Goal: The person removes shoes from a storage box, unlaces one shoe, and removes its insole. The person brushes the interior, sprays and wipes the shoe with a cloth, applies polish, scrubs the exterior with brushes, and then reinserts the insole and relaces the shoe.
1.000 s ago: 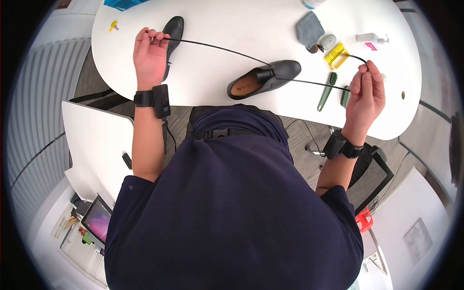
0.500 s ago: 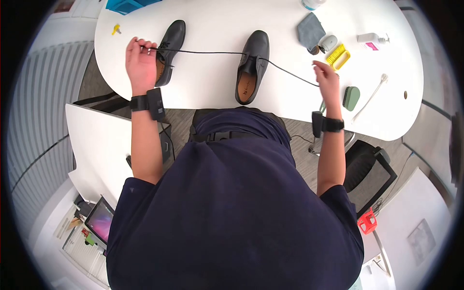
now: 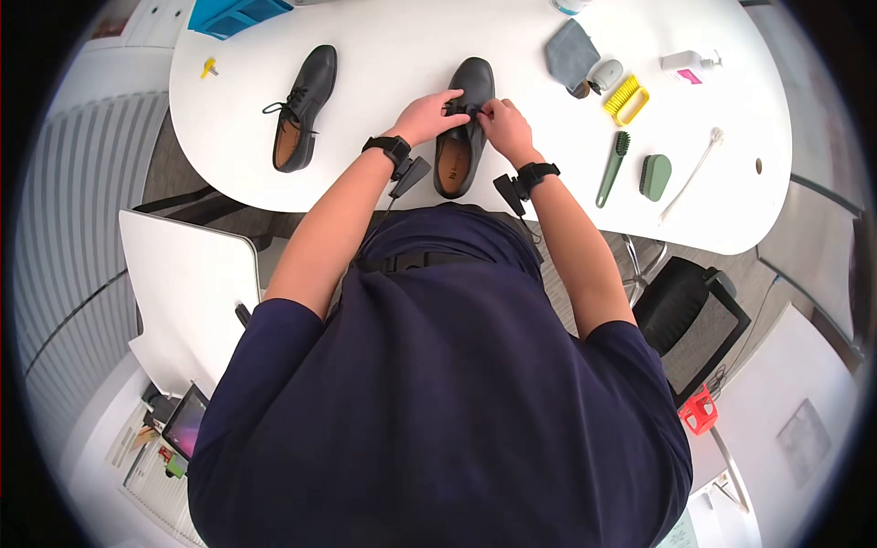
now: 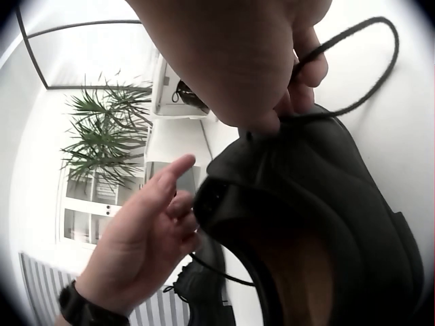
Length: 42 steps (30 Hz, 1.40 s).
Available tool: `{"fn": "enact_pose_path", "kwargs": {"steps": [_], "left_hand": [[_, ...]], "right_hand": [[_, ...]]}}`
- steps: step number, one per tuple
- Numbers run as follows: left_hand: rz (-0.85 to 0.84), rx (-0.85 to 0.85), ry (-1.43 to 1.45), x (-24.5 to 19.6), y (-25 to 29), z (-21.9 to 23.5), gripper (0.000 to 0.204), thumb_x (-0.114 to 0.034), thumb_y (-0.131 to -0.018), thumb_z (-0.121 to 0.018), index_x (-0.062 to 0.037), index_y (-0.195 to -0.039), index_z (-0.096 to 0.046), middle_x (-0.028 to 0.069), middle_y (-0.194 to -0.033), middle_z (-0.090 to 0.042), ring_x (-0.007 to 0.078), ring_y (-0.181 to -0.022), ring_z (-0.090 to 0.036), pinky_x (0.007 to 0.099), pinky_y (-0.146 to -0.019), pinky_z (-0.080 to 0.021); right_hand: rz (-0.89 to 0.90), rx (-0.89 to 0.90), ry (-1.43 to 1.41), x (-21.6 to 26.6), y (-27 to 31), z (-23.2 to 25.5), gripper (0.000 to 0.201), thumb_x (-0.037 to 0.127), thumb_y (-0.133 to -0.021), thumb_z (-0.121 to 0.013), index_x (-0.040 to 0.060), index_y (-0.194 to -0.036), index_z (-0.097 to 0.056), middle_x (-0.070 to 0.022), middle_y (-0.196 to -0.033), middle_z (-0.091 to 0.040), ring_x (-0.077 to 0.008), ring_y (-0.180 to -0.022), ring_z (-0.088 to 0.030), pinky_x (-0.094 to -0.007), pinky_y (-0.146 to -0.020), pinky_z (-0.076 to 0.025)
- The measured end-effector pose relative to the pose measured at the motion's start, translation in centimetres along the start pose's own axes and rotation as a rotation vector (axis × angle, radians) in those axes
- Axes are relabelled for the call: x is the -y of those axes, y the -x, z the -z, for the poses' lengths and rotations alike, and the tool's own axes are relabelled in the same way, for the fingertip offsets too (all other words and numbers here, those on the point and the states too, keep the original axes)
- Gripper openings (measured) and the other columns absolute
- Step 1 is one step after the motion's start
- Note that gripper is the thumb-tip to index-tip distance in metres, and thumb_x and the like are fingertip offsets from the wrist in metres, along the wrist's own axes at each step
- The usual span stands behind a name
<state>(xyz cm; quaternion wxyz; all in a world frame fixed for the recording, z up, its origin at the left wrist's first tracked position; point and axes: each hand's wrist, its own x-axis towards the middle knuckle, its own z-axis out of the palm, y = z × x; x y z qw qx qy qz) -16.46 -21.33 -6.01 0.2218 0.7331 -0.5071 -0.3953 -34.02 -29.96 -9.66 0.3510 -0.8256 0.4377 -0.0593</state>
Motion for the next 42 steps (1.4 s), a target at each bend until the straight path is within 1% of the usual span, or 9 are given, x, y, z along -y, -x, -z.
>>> {"fn": "enact_pose_path", "kwargs": {"steps": [7,14,19,25,30,36,38,40,42], "left_hand": [[0.175,0.109,-0.010,0.8,0.1,0.8,0.068,-0.052,-0.079,-0.071,-0.0123,-0.131,-0.050,0.0161,-0.112,-0.065,0.0292,-0.106,-0.063,0.0367,-0.089,-0.049],[0.153,-0.015,0.148,2.9,3.0,-0.1,0.065,-0.046,-0.085,-0.069,-0.0110,-0.134,-0.046,0.0122,-0.103,-0.066,0.0221,-0.092,-0.063,0.0327,-0.080,-0.050],[0.131,-0.257,0.761,4.5,5.9,1.4,0.039,-0.027,-0.098,-0.056,-0.0030,-0.128,-0.053,-0.0039,-0.077,-0.046,0.0038,-0.063,-0.041,0.0202,-0.056,-0.037],[0.117,-0.614,1.156,8.5,8.9,7.9,0.030,-0.020,-0.102,-0.047,0.0063,-0.114,-0.054,-0.0044,-0.069,-0.035,0.0054,-0.059,-0.033,0.0213,-0.053,-0.032],[0.051,-0.840,1.247,10.3,12.3,13.1,0.030,-0.019,-0.102,-0.046,0.0049,-0.117,-0.054,-0.0032,-0.069,-0.033,0.0074,-0.059,-0.031,0.0233,-0.053,-0.028],[-0.074,-0.972,1.133,8.0,16.5,17.8,0.032,-0.019,-0.103,-0.044,0.0065,-0.120,-0.051,-0.0029,-0.071,-0.031,0.0089,-0.062,-0.029,0.0242,-0.054,-0.028],[-0.048,-0.940,1.066,8.8,16.9,18.1,0.033,-0.019,-0.103,-0.044,0.0069,-0.123,-0.050,-0.0017,-0.072,-0.038,0.0094,-0.065,-0.038,0.0243,-0.059,-0.038],[0.127,-0.870,0.746,9.9,16.7,16.8,0.032,-0.016,-0.101,-0.048,0.0053,-0.125,-0.053,0.0062,-0.090,-0.058,0.0158,-0.086,-0.058,0.0313,-0.085,-0.049],[0.076,-0.927,0.227,13.0,14.9,14.1,0.026,-0.012,-0.096,-0.054,-0.0011,-0.119,-0.060,0.0086,-0.097,-0.062,0.0181,-0.091,-0.060,0.0311,-0.088,-0.048]], "right_hand": [[-0.037,-0.080,-0.019,-1.0,0.7,1.3,0.016,0.026,-0.087,-0.063,0.0118,-0.093,-0.067,-0.0086,-0.099,-0.064,-0.0295,-0.087,-0.065,-0.0408,-0.075,-0.052],[0.093,-0.081,-0.278,-1.3,1.3,2.2,0.020,0.017,-0.087,-0.065,0.0076,-0.104,-0.069,-0.0111,-0.094,-0.064,-0.0236,-0.081,-0.064,-0.0351,-0.074,-0.052],[0.018,-0.200,-0.430,-1.9,1.7,3.2,0.020,0.013,-0.089,-0.061,0.0054,-0.106,-0.069,-0.0101,-0.090,-0.067,-0.0186,-0.069,-0.064,-0.0302,-0.069,-0.051],[-0.356,-0.436,-1.072,-5.4,2.1,9.5,0.031,0.006,-0.092,-0.049,-0.0011,-0.122,-0.057,-0.0085,-0.092,-0.065,-0.0117,-0.067,-0.058,-0.0240,-0.059,-0.045],[-0.321,-0.665,-1.230,-8.0,2.7,13.1,0.026,0.006,-0.094,-0.052,-0.0058,-0.117,-0.058,-0.0077,-0.092,-0.059,-0.0127,-0.075,-0.055,-0.0265,-0.069,-0.048],[-0.228,-0.665,-1.259,-6.5,2.8,14.1,0.026,0.010,-0.098,-0.052,-0.0042,-0.118,-0.057,-0.0059,-0.091,-0.060,-0.0137,-0.076,-0.055,-0.0291,-0.077,-0.049],[-0.207,-0.665,-1.291,-5.2,2.4,14.2,0.026,0.010,-0.098,-0.051,-0.0043,-0.119,-0.056,-0.0062,-0.091,-0.060,-0.0139,-0.076,-0.055,-0.0297,-0.078,-0.049],[-0.182,-0.583,-1.372,-3.4,2.1,14.1,0.027,0.009,-0.099,-0.050,-0.0041,-0.122,-0.055,-0.0067,-0.092,-0.060,-0.0143,-0.076,-0.055,-0.0306,-0.078,-0.050],[-0.169,-0.536,-1.329,-1.3,1.9,14.0,0.028,0.008,-0.099,-0.049,-0.0044,-0.123,-0.055,-0.0082,-0.097,-0.062,-0.0146,-0.078,-0.056,-0.0309,-0.081,-0.050]]}}
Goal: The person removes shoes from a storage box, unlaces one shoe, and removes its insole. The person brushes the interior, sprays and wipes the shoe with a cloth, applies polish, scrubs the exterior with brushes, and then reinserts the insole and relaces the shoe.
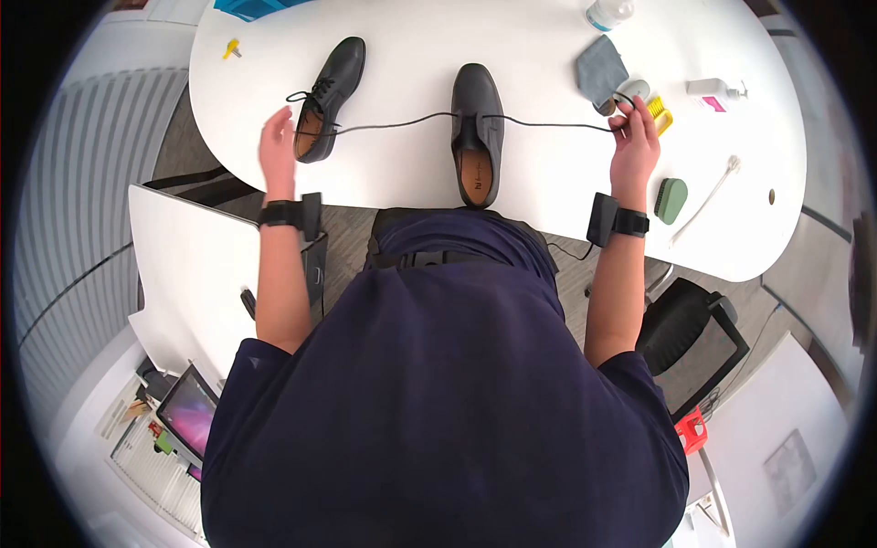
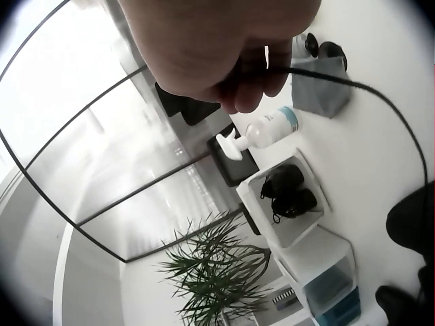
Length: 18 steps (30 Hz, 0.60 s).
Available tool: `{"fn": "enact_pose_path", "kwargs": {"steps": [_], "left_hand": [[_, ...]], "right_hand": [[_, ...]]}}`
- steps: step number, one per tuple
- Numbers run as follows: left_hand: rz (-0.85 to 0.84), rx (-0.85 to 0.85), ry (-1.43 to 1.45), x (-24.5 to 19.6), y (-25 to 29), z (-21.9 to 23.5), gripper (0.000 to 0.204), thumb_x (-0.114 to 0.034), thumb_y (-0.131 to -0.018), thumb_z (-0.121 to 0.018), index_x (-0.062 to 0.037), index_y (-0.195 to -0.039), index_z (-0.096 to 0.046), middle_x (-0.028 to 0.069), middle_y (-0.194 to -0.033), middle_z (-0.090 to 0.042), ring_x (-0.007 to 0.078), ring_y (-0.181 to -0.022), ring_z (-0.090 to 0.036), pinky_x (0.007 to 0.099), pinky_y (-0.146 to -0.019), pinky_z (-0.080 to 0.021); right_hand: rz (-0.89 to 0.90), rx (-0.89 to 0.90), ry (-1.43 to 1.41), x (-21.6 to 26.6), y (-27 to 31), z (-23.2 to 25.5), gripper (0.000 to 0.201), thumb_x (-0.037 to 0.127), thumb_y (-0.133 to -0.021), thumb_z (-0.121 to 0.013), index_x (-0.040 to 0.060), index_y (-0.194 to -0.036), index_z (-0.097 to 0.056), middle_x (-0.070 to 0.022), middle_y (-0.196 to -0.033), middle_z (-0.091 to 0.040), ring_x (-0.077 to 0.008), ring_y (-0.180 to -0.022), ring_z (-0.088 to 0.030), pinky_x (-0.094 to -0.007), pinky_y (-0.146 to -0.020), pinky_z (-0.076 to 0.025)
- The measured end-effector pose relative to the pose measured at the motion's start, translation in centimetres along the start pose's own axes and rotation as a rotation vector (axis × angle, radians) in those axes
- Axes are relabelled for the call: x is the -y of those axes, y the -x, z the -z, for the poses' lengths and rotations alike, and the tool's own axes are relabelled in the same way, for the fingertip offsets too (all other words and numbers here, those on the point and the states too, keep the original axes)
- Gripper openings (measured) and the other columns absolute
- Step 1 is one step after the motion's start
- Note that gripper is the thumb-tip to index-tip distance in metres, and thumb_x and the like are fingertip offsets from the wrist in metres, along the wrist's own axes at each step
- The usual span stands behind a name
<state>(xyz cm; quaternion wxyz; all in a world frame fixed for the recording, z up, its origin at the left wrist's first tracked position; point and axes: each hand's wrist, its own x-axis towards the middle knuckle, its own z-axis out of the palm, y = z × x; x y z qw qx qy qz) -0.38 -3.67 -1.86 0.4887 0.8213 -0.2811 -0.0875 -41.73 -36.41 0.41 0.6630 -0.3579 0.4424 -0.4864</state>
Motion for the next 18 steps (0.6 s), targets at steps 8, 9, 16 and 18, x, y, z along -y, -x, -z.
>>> {"fn": "enact_pose_path", "kwargs": {"steps": [8,9,16,18], "left_hand": [[0.155,0.742,0.130,-6.5,6.4,-12.9,0.027,-0.020,-0.098,-0.051,-0.0027,-0.116,-0.063,0.0075,-0.107,-0.066,0.0152,-0.100,-0.062,0.0298,-0.088,-0.048],[0.154,0.741,0.134,-8.0,6.7,-13.8,0.027,-0.020,-0.098,-0.051,-0.0027,-0.116,-0.063,0.0075,-0.107,-0.066,0.0152,-0.100,-0.062,0.0298,-0.088,-0.048],[0.402,0.906,0.442,-13.3,7.2,-14.7,0.040,-0.033,-0.103,-0.041,-0.0017,-0.115,-0.063,0.0065,-0.107,-0.065,0.0142,-0.100,-0.059,0.0312,-0.088,-0.048],[0.371,0.930,0.381,-13.0,6.9,-13.9,0.039,-0.033,-0.103,-0.042,-0.0016,-0.114,-0.063,0.0067,-0.108,-0.065,0.0141,-0.101,-0.059,0.0312,-0.089,-0.048]], "right_hand": [[-0.121,0.512,0.387,-2.8,4.6,-5.6,0.024,0.012,-0.098,-0.053,-0.0029,-0.115,-0.061,-0.0107,-0.106,-0.066,-0.0157,-0.092,-0.064,-0.0291,-0.082,-0.052],[-0.033,0.599,0.445,-3.7,5.5,-6.1,0.021,0.009,-0.095,-0.055,-0.0016,-0.112,-0.063,-0.0103,-0.103,-0.067,-0.0169,-0.090,-0.066,-0.0296,-0.080,-0.052],[0.439,1.022,0.773,-4.8,10.6,-8.4,0.018,0.001,-0.085,-0.059,0.0037,-0.101,-0.066,-0.0124,-0.100,-0.066,-0.0329,-0.091,-0.063,-0.0386,-0.080,-0.052],[0.399,0.982,0.753,-4.9,10.8,-8.3,0.016,-0.001,-0.083,-0.059,0.0036,-0.096,-0.066,-0.0124,-0.099,-0.065,-0.0327,-0.091,-0.063,-0.0389,-0.080,-0.052]]}}
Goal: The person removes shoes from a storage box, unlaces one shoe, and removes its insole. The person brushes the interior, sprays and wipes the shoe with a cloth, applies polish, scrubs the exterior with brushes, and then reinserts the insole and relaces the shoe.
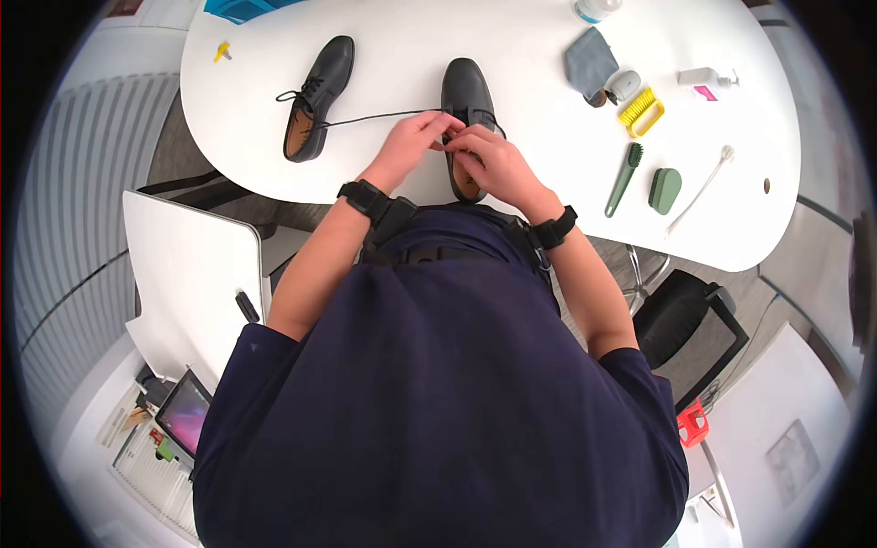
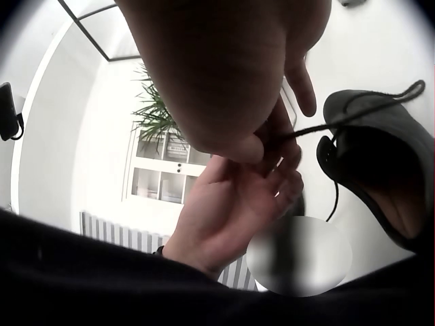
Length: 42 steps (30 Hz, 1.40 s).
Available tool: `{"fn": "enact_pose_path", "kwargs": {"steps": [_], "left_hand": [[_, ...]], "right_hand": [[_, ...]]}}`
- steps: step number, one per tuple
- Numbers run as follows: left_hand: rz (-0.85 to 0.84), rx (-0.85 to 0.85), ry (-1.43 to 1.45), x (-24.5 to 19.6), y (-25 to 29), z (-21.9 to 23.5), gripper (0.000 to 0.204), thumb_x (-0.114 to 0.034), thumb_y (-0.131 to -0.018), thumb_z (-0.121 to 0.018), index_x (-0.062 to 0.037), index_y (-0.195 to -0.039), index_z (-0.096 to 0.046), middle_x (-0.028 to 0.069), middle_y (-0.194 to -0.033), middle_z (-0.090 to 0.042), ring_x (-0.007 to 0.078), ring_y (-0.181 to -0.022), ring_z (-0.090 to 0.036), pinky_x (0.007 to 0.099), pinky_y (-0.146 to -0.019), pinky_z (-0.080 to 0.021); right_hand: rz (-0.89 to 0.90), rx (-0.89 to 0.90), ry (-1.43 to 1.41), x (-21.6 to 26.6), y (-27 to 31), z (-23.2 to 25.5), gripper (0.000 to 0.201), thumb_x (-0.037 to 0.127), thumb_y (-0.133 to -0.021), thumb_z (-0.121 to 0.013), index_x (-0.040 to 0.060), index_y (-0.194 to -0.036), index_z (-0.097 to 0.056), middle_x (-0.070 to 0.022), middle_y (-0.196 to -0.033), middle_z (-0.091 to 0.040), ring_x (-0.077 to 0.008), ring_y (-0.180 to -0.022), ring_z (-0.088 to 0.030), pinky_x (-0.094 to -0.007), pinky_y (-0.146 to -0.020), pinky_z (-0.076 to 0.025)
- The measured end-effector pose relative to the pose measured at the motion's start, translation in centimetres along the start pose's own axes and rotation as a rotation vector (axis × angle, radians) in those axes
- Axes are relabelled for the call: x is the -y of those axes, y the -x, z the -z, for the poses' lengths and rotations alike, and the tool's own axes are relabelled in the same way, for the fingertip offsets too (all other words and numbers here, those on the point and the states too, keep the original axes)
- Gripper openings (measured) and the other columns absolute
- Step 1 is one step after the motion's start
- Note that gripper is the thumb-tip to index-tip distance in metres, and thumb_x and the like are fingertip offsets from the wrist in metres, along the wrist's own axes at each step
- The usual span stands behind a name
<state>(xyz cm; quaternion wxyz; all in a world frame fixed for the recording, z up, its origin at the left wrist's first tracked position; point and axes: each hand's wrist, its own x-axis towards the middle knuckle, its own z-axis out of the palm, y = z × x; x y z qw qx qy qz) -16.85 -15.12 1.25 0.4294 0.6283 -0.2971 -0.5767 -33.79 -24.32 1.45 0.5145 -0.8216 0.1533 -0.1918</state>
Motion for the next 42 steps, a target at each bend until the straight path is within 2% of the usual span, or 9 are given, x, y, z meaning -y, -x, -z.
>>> {"fn": "enact_pose_path", "kwargs": {"steps": [3,6,12,14,18,22,25,34,42], "left_hand": [[-0.233,-0.179,0.182,-1.4,0.5,2.5,0.035,-0.027,-0.103,-0.041,-0.0018,-0.114,-0.062,0.0080,-0.108,-0.064,0.0158,-0.102,-0.060,0.0331,-0.088,-0.049],[-0.467,-0.341,0.450,-5.0,1.4,7.2,0.034,-0.025,-0.103,-0.041,-0.0010,-0.120,-0.057,0.0097,-0.106,-0.064,0.0203,-0.104,-0.061,0.0358,-0.092,-0.050],[-0.680,-0.515,0.547,-9.3,5.0,13.0,0.040,-0.025,-0.103,-0.040,0.0069,-0.124,-0.052,0.0083,-0.093,-0.056,0.0223,-0.094,-0.058,0.0381,-0.096,-0.049],[-0.677,-0.502,0.530,-10.0,5.7,12.9,0.038,-0.019,-0.102,-0.039,0.0101,-0.124,-0.051,0.0072,-0.090,-0.052,0.0215,-0.093,-0.056,0.0389,-0.098,-0.048],[-0.627,-0.371,0.399,-9.1,5.8,12.4,0.038,-0.012,-0.099,-0.037,0.0111,-0.125,-0.052,0.0064,-0.088,-0.052,0.0196,-0.092,-0.055,0.0351,-0.089,-0.047],[-0.258,-0.543,-0.448,-7.1,4.3,10.3,0.030,-0.020,-0.097,-0.050,-0.0027,-0.115,-0.066,0.0043,-0.091,-0.065,0.0151,-0.073,-0.056,0.0285,-0.074,-0.048],[-0.378,-0.481,-0.866,-2.7,1.3,9.9,0.028,-0.022,-0.094,-0.053,-0.0084,-0.115,-0.066,0.0152,-0.099,-0.067,0.0301,-0.087,-0.064,0.0352,-0.077,-0.050],[-0.097,-0.116,-0.800,2.8,-3.6,4.9,0.029,-0.025,-0.094,-0.051,-0.0039,-0.104,-0.069,0.0140,-0.099,-0.069,0.0291,-0.094,-0.064,0.0356,-0.083,-0.049],[-0.030,-0.195,-0.580,4.0,-4.7,3.4,0.015,-0.011,-0.091,-0.055,-0.0027,-0.101,-0.062,0.0055,-0.078,-0.067,0.0129,-0.067,-0.065,0.0284,-0.064,-0.051]], "right_hand": [[0.041,-0.028,0.068,-1.2,-0.3,0.8,0.015,-0.001,-0.082,-0.059,0.0034,-0.096,-0.065,-0.0123,-0.101,-0.064,-0.0322,-0.093,-0.062,-0.0386,-0.081,-0.051],[-0.007,-0.348,0.200,-2.7,-0.2,1.7,0.018,0.001,-0.083,-0.060,0.0042,-0.101,-0.062,-0.0130,-0.109,-0.062,-0.0303,-0.094,-0.063,-0.0369,-0.084,-0.051],[-0.309,-0.191,-0.006,-5.8,1.1,1.5,0.023,0.006,-0.086,-0.060,0.0023,-0.108,-0.062,-0.0143,-0.107,-0.064,-0.0271,-0.095,-0.065,-0.0368,-0.084,-0.051],[-0.375,0.037,0.051,-6.4,1.3,1.0,0.026,0.012,-0.086,-0.061,0.0022,-0.110,-0.062,-0.0152,-0.106,-0.064,-0.0268,-0.094,-0.065,-0.0364,-0.084,-0.051],[-0.383,0.086,0.153,-6.7,1.0,-0.3,0.026,0.014,-0.085,-0.061,0.0096,-0.111,-0.064,-0.0143,-0.108,-0.061,-0.0287,-0.092,-0.064,-0.0370,-0.083,-0.051],[-0.359,0.070,0.266,-6.8,0.5,-1.0,0.026,0.013,-0.084,-0.062,0.0142,-0.110,-0.065,-0.0128,-0.111,-0.057,-0.0287,-0.098,-0.061,-0.0375,-0.084,-0.052],[-0.266,-0.002,0.348,-6.4,-0.1,-1.5,0.024,0.015,-0.083,-0.064,0.0159,-0.108,-0.066,-0.0122,-0.112,-0.056,-0.0290,-0.106,-0.057,-0.0383,-0.084,-0.052],[-0.233,-0.070,0.419,-8.5,-2.5,-4.1,0.021,0.025,-0.087,-0.063,0.0106,-0.100,-0.070,-0.0170,-0.128,-0.054,-0.0356,-0.119,-0.050,-0.0439,-0.098,-0.044],[-0.221,-0.131,0.295,-9.7,-1.7,-4.1,0.020,0.018,-0.083,-0.063,0.0107,-0.101,-0.068,-0.0128,-0.128,-0.055,-0.0344,-0.117,-0.051,-0.0431,-0.096,-0.046]]}}
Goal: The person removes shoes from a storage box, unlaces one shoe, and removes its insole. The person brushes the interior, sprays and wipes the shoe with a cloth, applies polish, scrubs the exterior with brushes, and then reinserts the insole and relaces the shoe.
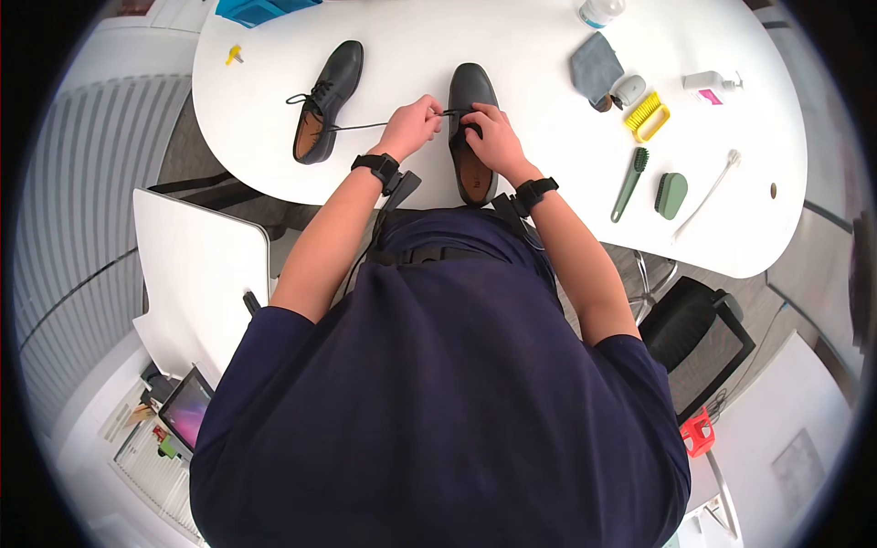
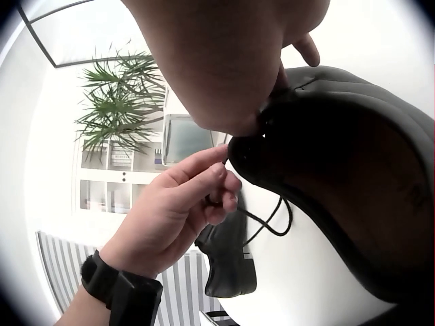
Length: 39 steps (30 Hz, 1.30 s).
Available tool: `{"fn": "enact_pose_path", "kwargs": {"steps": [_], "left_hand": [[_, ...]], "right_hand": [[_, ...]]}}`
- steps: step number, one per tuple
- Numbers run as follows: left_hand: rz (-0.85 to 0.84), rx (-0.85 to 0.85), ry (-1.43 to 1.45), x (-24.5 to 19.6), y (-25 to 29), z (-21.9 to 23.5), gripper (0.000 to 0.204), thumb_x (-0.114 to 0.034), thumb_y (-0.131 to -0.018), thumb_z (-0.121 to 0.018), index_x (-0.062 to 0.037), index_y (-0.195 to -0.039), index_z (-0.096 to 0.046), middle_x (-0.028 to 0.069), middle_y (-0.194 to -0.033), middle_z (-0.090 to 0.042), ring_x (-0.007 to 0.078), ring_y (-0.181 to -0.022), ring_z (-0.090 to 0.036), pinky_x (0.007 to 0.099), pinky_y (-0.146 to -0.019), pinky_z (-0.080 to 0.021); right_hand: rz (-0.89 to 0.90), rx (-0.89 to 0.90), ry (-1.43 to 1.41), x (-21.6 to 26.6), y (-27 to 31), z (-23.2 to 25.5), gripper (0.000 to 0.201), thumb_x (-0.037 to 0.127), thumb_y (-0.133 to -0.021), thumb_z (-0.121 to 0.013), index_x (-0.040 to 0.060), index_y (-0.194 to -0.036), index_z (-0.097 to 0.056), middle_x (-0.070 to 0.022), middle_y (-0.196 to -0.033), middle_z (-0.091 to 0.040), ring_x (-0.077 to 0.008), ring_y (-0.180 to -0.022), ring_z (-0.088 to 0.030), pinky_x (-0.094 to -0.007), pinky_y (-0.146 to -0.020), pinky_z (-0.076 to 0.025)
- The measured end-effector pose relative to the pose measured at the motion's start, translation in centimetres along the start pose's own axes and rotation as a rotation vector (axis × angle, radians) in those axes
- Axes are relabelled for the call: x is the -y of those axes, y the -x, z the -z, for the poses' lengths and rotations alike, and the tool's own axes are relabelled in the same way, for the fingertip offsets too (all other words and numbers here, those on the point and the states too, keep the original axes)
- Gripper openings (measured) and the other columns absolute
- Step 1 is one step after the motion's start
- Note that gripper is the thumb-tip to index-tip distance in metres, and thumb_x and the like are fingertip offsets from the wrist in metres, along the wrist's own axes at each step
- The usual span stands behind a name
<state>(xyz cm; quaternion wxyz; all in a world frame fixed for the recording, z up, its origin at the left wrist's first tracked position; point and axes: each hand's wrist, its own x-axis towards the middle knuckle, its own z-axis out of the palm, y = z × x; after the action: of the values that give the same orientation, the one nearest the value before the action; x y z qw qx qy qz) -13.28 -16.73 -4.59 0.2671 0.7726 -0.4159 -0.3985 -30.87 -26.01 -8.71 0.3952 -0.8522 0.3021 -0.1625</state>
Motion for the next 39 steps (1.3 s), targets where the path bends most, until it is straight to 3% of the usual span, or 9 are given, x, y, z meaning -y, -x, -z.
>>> {"fn": "enact_pose_path", "kwargs": {"steps": [11,24,30,33,35,39], "left_hand": [[-0.122,-0.119,-0.183,1.6,-1.4,-1.6,0.010,-0.012,-0.090,-0.058,-0.0035,-0.094,-0.060,0.0067,-0.075,-0.067,0.0156,-0.064,-0.065,0.0290,-0.061,-0.051],[-0.161,-0.111,-0.132,1.3,-1.6,-2.2,0.014,-0.014,-0.091,-0.058,-0.0018,-0.098,-0.058,0.0091,-0.079,-0.067,0.0182,-0.068,-0.067,0.0303,-0.064,-0.052],[0.009,-0.031,0.123,1.0,-1.3,-2.4,0.016,-0.015,-0.092,-0.058,-0.0010,-0.100,-0.058,0.0077,-0.081,-0.067,0.0171,-0.070,-0.066,0.0300,-0.068,-0.052],[-0.019,-0.046,0.116,1.8,-1.4,-3.2,0.017,-0.016,-0.092,-0.059,-0.0011,-0.100,-0.059,0.0074,-0.081,-0.067,0.0160,-0.072,-0.066,0.0294,-0.070,-0.052],[-0.160,-0.155,-0.041,2.2,-1.7,-3.6,0.018,-0.018,-0.091,-0.060,-0.0015,-0.099,-0.062,0.0081,-0.085,-0.067,0.0161,-0.080,-0.066,0.0297,-0.075,-0.052],[-0.109,-0.151,0.027,2.4,-1.7,-3.4,0.020,-0.020,-0.091,-0.063,-0.0028,-0.100,-0.065,0.0083,-0.092,-0.068,0.0177,-0.087,-0.065,0.0312,-0.079,-0.052]], "right_hand": [[0.010,-0.011,-0.025,-0.4,0.2,-0.2,0.021,0.018,-0.082,-0.064,0.0126,-0.103,-0.067,-0.0102,-0.128,-0.055,-0.0339,-0.117,-0.052,-0.0429,-0.096,-0.046],[0.008,-0.008,-0.028,-0.6,0.1,-0.4,0.021,0.019,-0.082,-0.065,0.0137,-0.102,-0.067,-0.0090,-0.129,-0.055,-0.0333,-0.117,-0.051,-0.0439,-0.096,-0.046],[-0.005,-0.004,-0.017,-0.6,0.1,-0.4,0.022,0.021,-0.082,-0.066,0.0135,-0.102,-0.067,-0.0085,-0.128,-0.055,-0.0324,-0.118,-0.052,-0.0441,-0.095,-0.046],[-0.029,-0.013,-0.028,-0.5,0.0,-0.6,0.023,0.021,-0.082,-0.066,0.0135,-0.103,-0.067,-0.0077,-0.128,-0.055,-0.0312,-0.118,-0.052,-0.0443,-0.095,-0.045],[-0.041,-0.021,-0.004,-0.4,-0.1,-0.9,0.023,0.022,-0.081,-0.067,0.0136,-0.103,-0.067,-0.0071,-0.128,-0.055,-0.0306,-0.118,-0.052,-0.0445,-0.095,-0.045],[-0.075,-0.031,0.048,-0.1,-0.1,-1.2,0.024,0.024,-0.079,-0.069,0.0141,-0.101,-0.067,-0.0050,-0.125,-0.056,-0.0288,-0.117,-0.052,-0.0453,-0.094,-0.044]]}}
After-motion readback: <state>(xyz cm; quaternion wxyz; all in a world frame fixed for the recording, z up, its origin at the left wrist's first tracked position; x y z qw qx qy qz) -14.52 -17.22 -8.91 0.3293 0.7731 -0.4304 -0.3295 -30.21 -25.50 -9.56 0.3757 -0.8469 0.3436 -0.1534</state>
